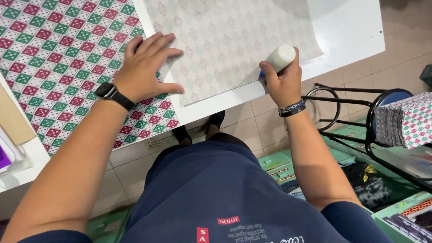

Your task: Applying glue to patterned paper and folding it to assemble a gift bag.

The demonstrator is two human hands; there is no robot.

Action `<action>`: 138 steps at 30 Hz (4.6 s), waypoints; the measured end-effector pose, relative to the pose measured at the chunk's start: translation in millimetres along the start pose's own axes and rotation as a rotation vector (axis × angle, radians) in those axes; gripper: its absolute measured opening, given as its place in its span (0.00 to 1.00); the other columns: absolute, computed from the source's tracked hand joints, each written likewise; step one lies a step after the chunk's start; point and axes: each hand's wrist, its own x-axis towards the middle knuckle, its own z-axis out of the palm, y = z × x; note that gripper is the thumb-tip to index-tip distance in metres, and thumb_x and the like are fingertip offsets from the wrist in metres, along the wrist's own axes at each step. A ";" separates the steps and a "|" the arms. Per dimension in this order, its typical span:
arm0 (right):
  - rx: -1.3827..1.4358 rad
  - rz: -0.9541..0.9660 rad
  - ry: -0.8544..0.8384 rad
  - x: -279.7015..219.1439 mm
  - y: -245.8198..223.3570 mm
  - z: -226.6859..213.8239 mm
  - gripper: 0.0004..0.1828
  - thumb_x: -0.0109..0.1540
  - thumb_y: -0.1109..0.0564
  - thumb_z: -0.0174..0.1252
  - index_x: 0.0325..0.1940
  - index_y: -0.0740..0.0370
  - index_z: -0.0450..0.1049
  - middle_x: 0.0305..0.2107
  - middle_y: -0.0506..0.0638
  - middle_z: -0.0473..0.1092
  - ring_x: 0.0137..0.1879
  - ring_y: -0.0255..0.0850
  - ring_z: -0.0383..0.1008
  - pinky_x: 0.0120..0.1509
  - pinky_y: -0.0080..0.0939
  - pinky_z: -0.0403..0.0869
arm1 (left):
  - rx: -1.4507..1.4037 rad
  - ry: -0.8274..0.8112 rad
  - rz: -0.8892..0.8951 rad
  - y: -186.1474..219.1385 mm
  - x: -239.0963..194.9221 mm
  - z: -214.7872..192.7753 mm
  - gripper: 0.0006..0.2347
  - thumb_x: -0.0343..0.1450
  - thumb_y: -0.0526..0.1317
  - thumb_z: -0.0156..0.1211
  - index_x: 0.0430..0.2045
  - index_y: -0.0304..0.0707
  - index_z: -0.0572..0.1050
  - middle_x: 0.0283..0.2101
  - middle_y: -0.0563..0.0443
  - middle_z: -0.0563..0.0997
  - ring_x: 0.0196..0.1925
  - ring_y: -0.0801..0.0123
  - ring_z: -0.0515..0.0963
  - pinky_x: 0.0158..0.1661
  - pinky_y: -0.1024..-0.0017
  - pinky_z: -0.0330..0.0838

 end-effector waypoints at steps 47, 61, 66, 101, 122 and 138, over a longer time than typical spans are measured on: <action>-0.653 0.404 -0.027 147.3 30.5 -164.6 0.42 0.69 0.26 0.55 0.59 0.71 0.75 0.42 0.65 0.78 0.48 0.57 0.80 0.49 0.55 0.79 | 0.286 -0.285 0.042 141.4 27.4 33.3 0.45 0.62 0.69 0.64 0.72 0.56 0.51 0.76 0.41 0.44 0.76 0.45 0.43 0.69 0.42 0.35; -0.496 0.367 0.360 -35.4 3.8 -126.0 0.26 0.74 0.36 0.60 0.54 0.63 0.77 0.38 0.55 0.78 0.43 0.51 0.79 0.42 0.50 0.78 | 0.285 -0.128 0.242 111.4 11.1 66.7 0.14 0.74 0.50 0.53 0.45 0.42 0.76 0.49 0.39 0.75 0.53 0.48 0.77 0.59 0.47 0.56; -0.427 0.037 0.498 -100.2 -11.3 -65.3 0.10 0.66 0.52 0.67 0.38 0.60 0.79 0.26 0.53 0.76 0.32 0.47 0.78 0.33 0.40 0.76 | 0.130 -0.316 0.218 109.7 31.2 33.1 0.14 0.77 0.46 0.48 0.50 0.43 0.76 0.67 0.31 0.66 0.72 0.36 0.62 0.67 0.38 0.46; -0.780 -0.315 -0.263 -2.3 -7.8 33.8 0.48 0.62 0.17 0.39 0.77 0.46 0.58 0.75 0.52 0.54 0.82 0.45 0.43 0.83 0.55 0.40 | 0.186 -0.180 0.001 59.7 128.5 -22.0 0.13 0.74 0.42 0.54 0.51 0.40 0.73 0.45 0.45 0.82 0.51 0.59 0.82 0.50 0.64 0.78; -0.711 -0.347 -0.340 3.0 -3.3 31.5 0.44 0.62 0.17 0.42 0.75 0.39 0.62 0.74 0.51 0.55 0.81 0.48 0.44 0.80 0.62 0.42 | 0.466 -0.285 0.018 115.0 121.8 -45.3 0.33 0.70 0.67 0.52 0.69 0.55 0.63 0.72 0.45 0.63 0.68 0.47 0.67 0.58 0.60 0.76; -0.665 -0.319 -0.380 5.0 -9.1 27.4 0.42 0.61 0.18 0.45 0.73 0.37 0.65 0.74 0.48 0.55 0.82 0.47 0.44 0.81 0.62 0.42 | 0.476 -0.314 0.052 100.0 128.8 -19.1 0.40 0.68 0.72 0.47 0.71 0.47 0.58 0.75 0.50 0.58 0.72 0.40 0.59 0.63 0.47 0.66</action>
